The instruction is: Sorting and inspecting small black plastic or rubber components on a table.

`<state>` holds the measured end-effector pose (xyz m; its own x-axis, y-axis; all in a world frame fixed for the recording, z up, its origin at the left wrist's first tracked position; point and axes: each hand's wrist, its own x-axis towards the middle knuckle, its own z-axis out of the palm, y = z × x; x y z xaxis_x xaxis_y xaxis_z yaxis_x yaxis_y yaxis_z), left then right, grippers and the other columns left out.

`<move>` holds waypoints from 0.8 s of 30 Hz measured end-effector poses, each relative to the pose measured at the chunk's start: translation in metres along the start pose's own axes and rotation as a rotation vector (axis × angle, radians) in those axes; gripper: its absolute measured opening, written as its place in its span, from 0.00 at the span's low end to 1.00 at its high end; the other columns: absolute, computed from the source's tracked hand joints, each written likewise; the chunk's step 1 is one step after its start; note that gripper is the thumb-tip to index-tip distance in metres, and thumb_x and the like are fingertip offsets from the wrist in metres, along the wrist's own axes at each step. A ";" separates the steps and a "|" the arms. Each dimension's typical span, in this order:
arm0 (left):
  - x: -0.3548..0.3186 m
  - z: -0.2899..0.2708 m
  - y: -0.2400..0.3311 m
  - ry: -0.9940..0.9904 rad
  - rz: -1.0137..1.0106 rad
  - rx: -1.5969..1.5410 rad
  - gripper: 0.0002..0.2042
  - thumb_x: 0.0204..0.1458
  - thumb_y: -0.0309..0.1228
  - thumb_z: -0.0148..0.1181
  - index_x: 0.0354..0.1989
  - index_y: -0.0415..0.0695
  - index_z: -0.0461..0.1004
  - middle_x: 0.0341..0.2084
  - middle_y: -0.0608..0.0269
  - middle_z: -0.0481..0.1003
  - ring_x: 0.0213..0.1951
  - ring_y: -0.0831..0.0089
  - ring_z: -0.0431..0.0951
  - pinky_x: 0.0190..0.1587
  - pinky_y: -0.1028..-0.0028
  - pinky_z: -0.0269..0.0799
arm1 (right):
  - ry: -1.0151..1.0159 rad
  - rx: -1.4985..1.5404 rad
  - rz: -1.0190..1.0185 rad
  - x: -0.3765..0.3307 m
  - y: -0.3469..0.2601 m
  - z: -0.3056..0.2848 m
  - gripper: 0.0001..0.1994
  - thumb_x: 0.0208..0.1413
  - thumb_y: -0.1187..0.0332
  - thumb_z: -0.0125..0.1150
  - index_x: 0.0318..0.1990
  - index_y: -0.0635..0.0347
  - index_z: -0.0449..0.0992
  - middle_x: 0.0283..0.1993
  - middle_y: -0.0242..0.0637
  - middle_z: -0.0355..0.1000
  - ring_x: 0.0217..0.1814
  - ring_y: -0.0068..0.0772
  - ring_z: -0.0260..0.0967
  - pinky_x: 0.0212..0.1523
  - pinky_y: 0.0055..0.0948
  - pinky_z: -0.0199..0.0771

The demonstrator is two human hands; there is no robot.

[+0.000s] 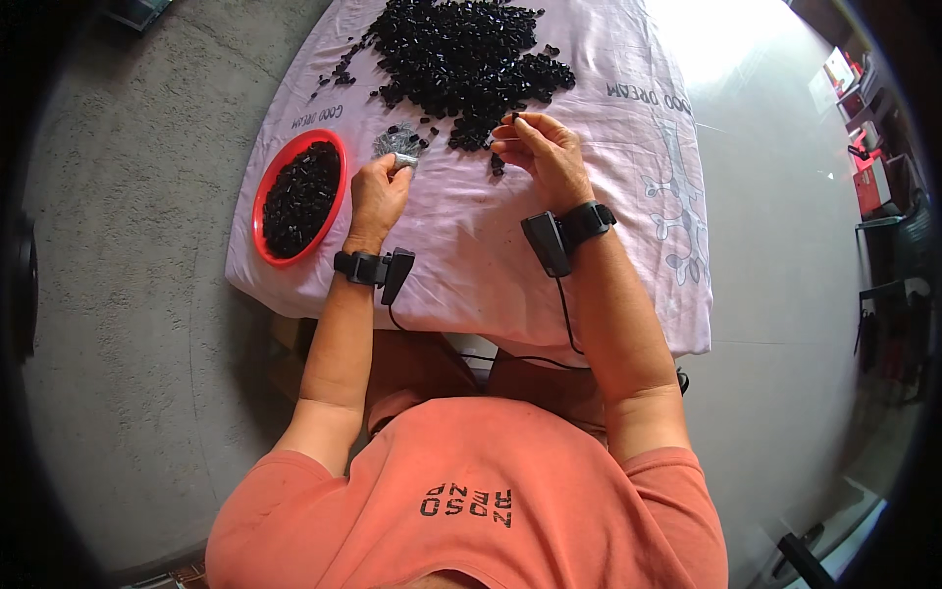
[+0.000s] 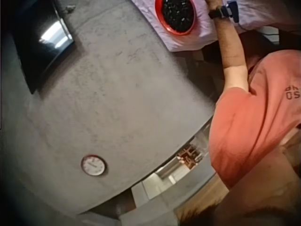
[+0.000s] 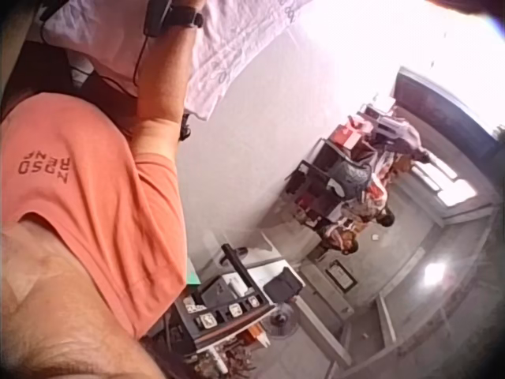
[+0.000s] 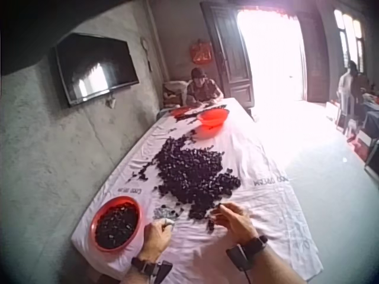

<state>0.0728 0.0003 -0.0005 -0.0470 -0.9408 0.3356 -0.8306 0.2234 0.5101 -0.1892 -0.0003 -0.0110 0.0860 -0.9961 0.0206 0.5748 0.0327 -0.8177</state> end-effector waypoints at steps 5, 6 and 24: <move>-0.001 0.007 0.007 0.025 0.023 0.107 0.07 0.49 0.30 0.59 0.28 0.39 0.77 0.23 0.49 0.78 0.28 0.53 0.80 0.33 0.62 0.73 | -0.004 -0.029 0.021 -0.003 -0.001 0.003 0.10 0.63 0.65 0.58 0.44 0.62 0.76 0.41 0.41 0.79 0.38 0.29 0.79 0.40 0.25 0.80; -0.002 0.006 0.009 0.011 0.019 0.098 0.06 0.50 0.30 0.58 0.28 0.39 0.77 0.24 0.49 0.78 0.28 0.52 0.80 0.34 0.61 0.73 | 0.002 -0.050 0.034 -0.003 -0.001 0.004 0.10 0.63 0.65 0.59 0.44 0.62 0.77 0.40 0.40 0.79 0.38 0.28 0.79 0.40 0.25 0.80; 0.010 0.003 -0.011 0.071 0.011 0.191 0.08 0.49 0.23 0.49 0.34 0.41 0.76 0.32 0.46 0.75 0.38 0.47 0.76 0.41 0.56 0.72 | -0.028 -0.101 0.047 -0.004 -0.001 0.004 0.08 0.61 0.66 0.60 0.42 0.59 0.77 0.39 0.35 0.79 0.38 0.24 0.78 0.41 0.24 0.80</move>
<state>0.0796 -0.0124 -0.0054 -0.0235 -0.9169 0.3985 -0.9207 0.1751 0.3487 -0.1872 0.0038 -0.0082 0.1349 -0.9908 -0.0043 0.4848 0.0698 -0.8718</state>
